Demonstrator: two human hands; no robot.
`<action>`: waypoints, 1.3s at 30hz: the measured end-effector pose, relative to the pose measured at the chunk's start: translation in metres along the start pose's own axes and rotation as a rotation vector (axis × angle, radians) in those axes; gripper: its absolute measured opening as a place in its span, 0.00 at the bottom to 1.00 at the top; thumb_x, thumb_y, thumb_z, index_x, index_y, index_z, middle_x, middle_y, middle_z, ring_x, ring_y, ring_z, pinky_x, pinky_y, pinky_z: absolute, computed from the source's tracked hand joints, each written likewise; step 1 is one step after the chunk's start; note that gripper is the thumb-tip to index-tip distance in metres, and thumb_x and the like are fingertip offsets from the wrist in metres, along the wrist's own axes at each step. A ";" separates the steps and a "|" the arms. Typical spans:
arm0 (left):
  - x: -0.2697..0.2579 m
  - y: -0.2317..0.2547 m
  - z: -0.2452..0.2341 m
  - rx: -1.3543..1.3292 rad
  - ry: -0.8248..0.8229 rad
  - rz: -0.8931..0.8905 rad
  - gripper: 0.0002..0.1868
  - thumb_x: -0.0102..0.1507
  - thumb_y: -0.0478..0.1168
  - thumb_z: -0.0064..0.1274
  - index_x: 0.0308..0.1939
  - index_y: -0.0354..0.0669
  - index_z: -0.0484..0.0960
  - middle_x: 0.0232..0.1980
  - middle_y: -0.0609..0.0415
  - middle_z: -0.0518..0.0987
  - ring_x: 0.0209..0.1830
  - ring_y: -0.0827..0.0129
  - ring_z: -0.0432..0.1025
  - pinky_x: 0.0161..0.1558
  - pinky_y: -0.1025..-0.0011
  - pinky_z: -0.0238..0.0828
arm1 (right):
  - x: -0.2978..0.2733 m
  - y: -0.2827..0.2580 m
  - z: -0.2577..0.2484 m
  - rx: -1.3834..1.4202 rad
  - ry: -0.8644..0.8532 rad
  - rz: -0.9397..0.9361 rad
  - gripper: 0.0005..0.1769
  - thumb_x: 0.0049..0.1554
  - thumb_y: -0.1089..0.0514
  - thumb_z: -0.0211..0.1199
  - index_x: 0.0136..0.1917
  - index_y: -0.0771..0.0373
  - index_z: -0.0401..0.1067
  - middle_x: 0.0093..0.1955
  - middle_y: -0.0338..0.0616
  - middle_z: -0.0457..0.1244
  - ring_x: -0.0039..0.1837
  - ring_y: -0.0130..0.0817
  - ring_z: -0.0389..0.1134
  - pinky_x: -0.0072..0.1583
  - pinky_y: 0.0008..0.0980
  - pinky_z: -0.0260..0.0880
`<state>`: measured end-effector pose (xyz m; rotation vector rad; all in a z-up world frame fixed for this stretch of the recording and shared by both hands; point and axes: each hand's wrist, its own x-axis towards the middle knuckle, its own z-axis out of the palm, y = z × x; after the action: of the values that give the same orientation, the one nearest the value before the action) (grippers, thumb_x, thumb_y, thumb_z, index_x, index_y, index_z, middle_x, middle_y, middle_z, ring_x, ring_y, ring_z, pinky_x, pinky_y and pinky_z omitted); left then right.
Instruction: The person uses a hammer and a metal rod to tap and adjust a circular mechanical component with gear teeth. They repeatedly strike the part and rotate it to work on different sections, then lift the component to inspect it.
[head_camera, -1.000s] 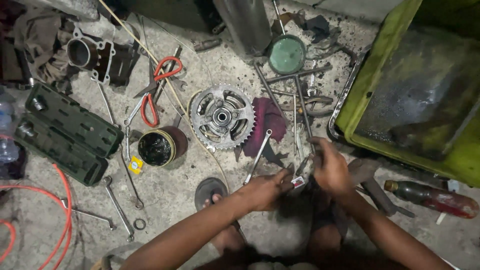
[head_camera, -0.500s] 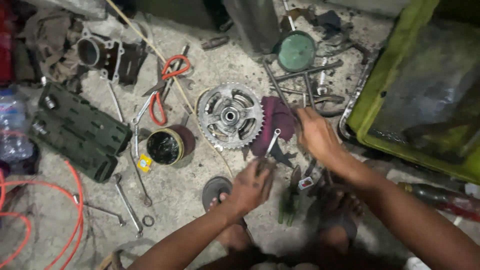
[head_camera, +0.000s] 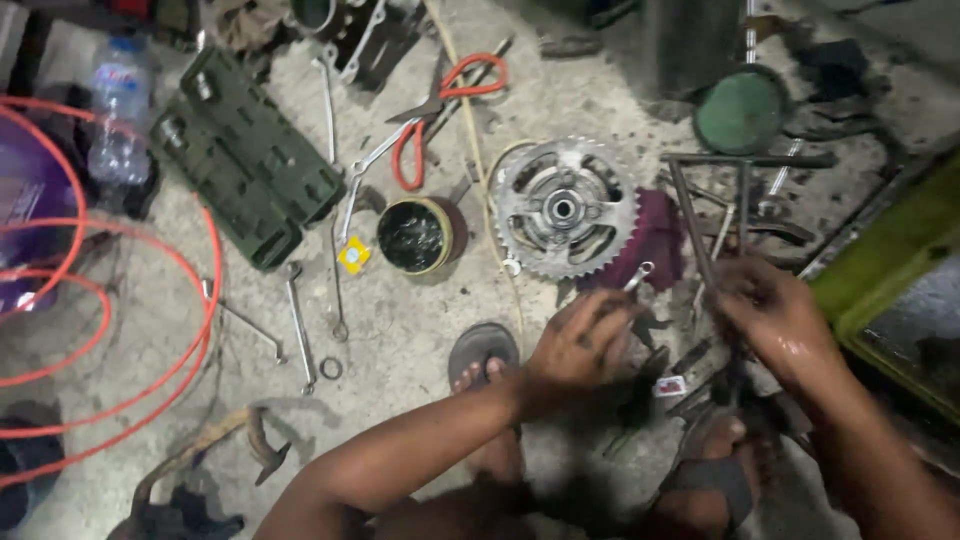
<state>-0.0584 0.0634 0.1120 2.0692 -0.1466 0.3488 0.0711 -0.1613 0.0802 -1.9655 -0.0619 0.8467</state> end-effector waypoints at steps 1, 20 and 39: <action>0.000 -0.008 0.004 0.088 -0.003 0.022 0.19 0.63 0.28 0.53 0.59 0.38 0.76 0.55 0.44 0.73 0.46 0.55 0.73 0.45 0.65 0.73 | -0.020 -0.022 0.000 0.012 0.027 -0.026 0.29 0.54 0.69 0.59 0.69 0.67 0.66 0.45 0.45 0.59 0.44 0.35 0.59 0.48 0.31 0.60; 0.058 -0.082 -0.033 -0.302 0.247 -0.432 0.30 0.66 0.24 0.40 0.72 0.49 0.68 0.67 0.54 0.78 0.18 0.83 0.56 0.17 0.84 0.52 | -0.012 -0.149 0.011 -0.315 -0.097 -0.560 0.23 0.58 0.75 0.53 0.65 0.68 0.72 0.33 0.44 0.68 0.22 0.27 0.55 0.22 0.25 0.49; 0.056 -0.109 -0.049 0.503 0.294 -0.482 0.30 0.63 0.27 0.50 0.71 0.38 0.67 0.72 0.36 0.66 0.72 0.44 0.63 0.73 0.46 0.63 | 0.006 -0.128 0.018 -0.444 0.002 -0.771 0.10 0.57 0.77 0.60 0.52 0.75 0.76 0.56 0.61 0.70 0.25 0.26 0.51 0.23 0.24 0.50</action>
<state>0.0130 0.1630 0.0614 2.4210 0.6692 0.4112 0.1026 -0.0761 0.1728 -2.0871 -1.0102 0.3260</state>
